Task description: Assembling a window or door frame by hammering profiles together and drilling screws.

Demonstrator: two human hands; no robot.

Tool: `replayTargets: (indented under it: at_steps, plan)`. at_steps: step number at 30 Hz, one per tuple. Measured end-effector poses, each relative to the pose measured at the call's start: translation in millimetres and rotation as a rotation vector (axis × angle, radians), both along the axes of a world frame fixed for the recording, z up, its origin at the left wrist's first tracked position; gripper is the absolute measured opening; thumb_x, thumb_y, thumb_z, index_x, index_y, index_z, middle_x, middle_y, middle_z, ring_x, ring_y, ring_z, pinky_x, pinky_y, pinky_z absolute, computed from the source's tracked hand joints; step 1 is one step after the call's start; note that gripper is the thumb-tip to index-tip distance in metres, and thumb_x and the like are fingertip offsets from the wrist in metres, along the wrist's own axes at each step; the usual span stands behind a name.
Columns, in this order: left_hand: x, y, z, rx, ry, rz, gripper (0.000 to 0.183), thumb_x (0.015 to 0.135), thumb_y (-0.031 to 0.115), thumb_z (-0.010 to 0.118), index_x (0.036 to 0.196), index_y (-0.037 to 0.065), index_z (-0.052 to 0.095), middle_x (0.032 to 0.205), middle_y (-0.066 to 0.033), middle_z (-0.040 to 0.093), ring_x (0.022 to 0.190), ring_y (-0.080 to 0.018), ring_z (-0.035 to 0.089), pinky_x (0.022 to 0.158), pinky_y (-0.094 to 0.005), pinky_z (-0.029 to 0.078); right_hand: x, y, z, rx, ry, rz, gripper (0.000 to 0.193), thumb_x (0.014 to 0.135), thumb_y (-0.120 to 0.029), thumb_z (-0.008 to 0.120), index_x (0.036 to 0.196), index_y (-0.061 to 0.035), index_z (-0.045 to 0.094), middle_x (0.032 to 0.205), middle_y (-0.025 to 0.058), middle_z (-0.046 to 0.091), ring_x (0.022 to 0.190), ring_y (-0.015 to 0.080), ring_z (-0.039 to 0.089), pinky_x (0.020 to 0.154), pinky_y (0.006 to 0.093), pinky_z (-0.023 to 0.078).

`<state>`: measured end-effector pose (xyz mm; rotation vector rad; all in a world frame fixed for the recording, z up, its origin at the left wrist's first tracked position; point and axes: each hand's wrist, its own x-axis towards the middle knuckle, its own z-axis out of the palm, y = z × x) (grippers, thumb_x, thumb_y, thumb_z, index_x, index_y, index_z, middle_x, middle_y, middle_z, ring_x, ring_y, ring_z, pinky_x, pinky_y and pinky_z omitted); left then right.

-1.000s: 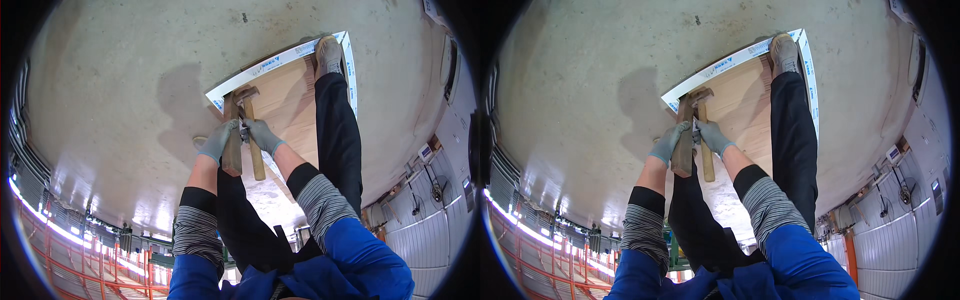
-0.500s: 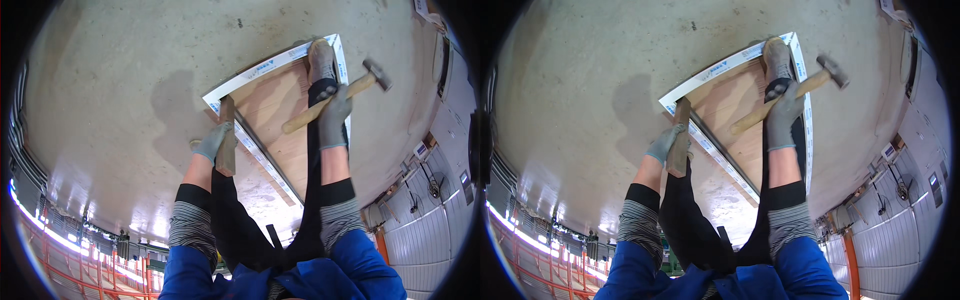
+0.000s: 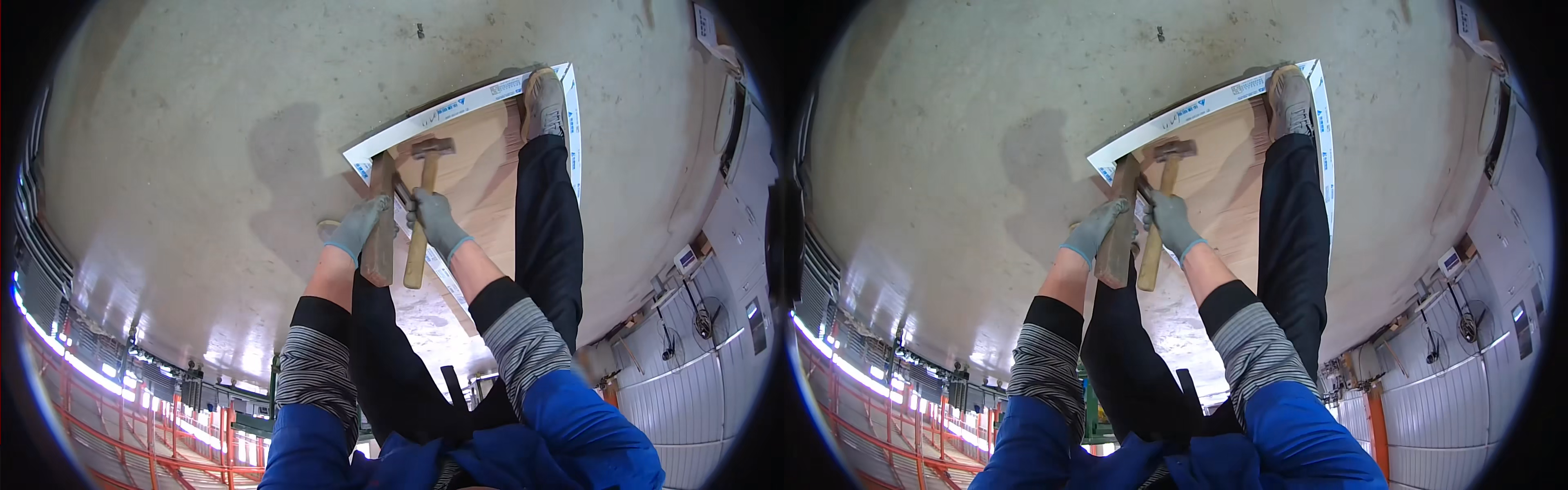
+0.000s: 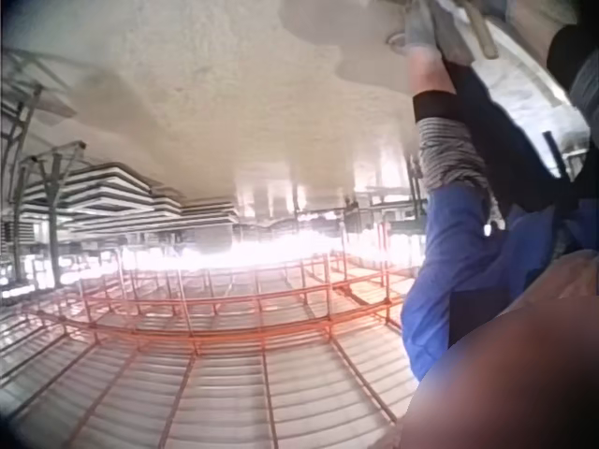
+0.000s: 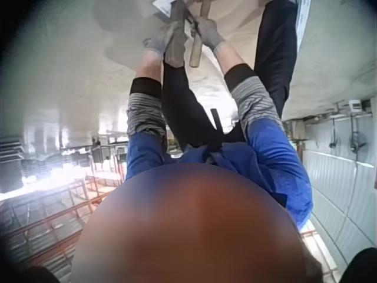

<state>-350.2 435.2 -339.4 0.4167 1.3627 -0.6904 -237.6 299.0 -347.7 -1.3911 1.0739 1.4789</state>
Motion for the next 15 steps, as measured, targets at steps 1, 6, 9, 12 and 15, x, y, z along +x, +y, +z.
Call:
replayTargets:
  at_steps: [1,6,9,12,15]
  plan:
    - [2,-1,-5,0.012,-0.063,-0.021,0.035,0.097,0.034,0.057,0.109,0.001,0.061,0.086,-0.0154,0.066,0.071,-0.0273,0.068,0.064,-0.0403,0.055,1,1,-1,0.030,0.023,0.050,0.020,0.093,-0.024,0.061,0.092,-0.0042,0.057,0.069,0.0057,0.059,0.053,0.0177,0.056,0.050,0.0334,0.047]
    - [3,0,-9,-0.018,-0.112,-0.061,0.033,0.097,0.029,0.057,0.113,0.000,0.058,0.085,-0.0157,0.066,0.070,-0.0282,0.068,0.065,-0.0416,0.057,64,-15,14,0.067,0.125,0.245,0.024,0.094,-0.026,0.064,0.091,-0.0020,0.064,0.070,0.0051,0.060,0.054,0.0161,0.057,0.049,0.0320,0.048]
    - [-6,15,5,0.010,-0.013,-0.034,0.034,0.097,0.030,0.056,0.112,-0.001,0.058,0.086,-0.0160,0.066,0.071,-0.0275,0.068,0.065,-0.0406,0.057,147,-9,85,0.112,-0.191,0.353,0.024,0.095,-0.027,0.064,0.097,-0.0027,0.068,0.073,0.0048,0.060,0.054,0.0144,0.055,0.049,0.0291,0.046]
    - [4,11,7,-0.032,-0.013,-0.044,0.042,0.097,0.036,0.061,0.120,0.002,0.057,0.095,-0.0171,0.067,0.077,-0.0288,0.068,0.070,-0.0420,0.058,238,-41,139,0.004,-0.814,0.119,0.033,0.101,-0.027,0.056,0.125,-0.0066,0.061,0.079,0.0012,0.057,0.062,0.0103,0.054,0.055,0.0256,0.045]
    - [-5,21,16,-0.030,0.054,-0.110,0.042,0.097,0.036,0.060,0.121,0.001,0.058,0.097,-0.0167,0.067,0.079,-0.0285,0.069,0.072,-0.0411,0.058,278,-41,155,-0.154,-1.201,-0.192,0.030,0.104,-0.034,0.050,0.106,-0.0059,0.062,0.077,0.0002,0.054,0.062,0.0109,0.050,0.061,0.0283,0.044]
